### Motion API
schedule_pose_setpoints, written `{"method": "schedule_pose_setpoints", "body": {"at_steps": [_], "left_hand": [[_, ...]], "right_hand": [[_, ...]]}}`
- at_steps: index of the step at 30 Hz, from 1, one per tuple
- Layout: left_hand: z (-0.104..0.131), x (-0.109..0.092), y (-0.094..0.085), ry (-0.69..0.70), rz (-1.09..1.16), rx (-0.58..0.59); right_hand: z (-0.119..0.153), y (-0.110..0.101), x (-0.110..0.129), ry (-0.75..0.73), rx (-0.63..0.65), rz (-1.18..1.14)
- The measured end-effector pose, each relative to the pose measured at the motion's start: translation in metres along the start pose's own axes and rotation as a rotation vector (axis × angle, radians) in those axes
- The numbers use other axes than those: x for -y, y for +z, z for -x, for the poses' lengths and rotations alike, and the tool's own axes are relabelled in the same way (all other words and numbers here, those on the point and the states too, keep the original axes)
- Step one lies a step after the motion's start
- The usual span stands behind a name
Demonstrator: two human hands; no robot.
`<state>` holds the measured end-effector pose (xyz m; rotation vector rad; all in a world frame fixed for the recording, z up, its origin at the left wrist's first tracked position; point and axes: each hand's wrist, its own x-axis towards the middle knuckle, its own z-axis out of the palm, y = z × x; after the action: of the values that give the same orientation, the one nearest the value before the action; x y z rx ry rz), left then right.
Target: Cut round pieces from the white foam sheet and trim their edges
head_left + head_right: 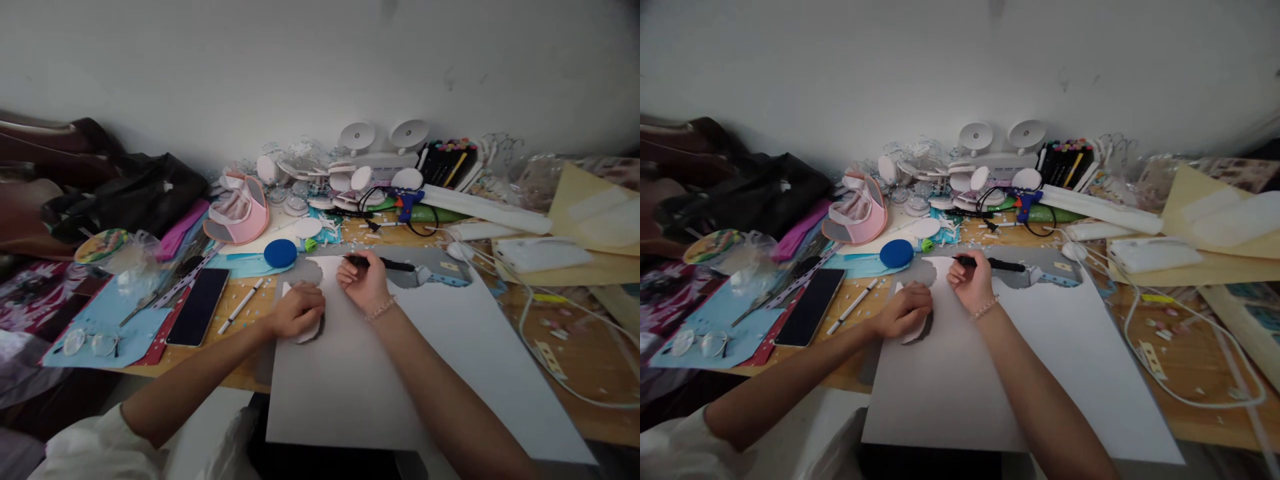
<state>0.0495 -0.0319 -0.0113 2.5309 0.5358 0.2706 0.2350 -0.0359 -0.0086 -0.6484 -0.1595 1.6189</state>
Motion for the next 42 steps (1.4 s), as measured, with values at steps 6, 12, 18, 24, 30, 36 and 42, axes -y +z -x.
{"method": "schedule_pose_setpoints", "body": {"at_steps": [6,12,18,24,30,36,42], "left_hand": [[-0.002,0.008,-0.001,0.010,0.165,0.042],[-0.007,0.025,-0.014,0.029,0.394,0.170],[-0.010,0.038,-0.011,0.013,0.570,0.195],[-0.003,0.039,-0.004,-0.024,0.639,0.110],[-0.004,0.041,-0.002,-0.034,0.698,0.092],[-0.004,0.042,-0.001,-0.024,0.715,0.081],[-0.004,0.041,-0.004,0.010,0.695,0.078]], "right_hand": [[0.031,0.028,-0.003,-0.248,0.066,0.130],[0.082,0.031,-0.016,-0.572,0.226,0.661],[0.108,-0.011,-0.049,-0.757,0.472,1.316],[0.097,-0.019,-0.070,-0.751,0.710,1.628],[0.085,-0.013,-0.081,-0.738,0.552,1.668],[0.083,-0.013,-0.083,-0.761,0.502,1.661],[0.082,-0.015,-0.087,-0.849,0.678,1.895]]}}
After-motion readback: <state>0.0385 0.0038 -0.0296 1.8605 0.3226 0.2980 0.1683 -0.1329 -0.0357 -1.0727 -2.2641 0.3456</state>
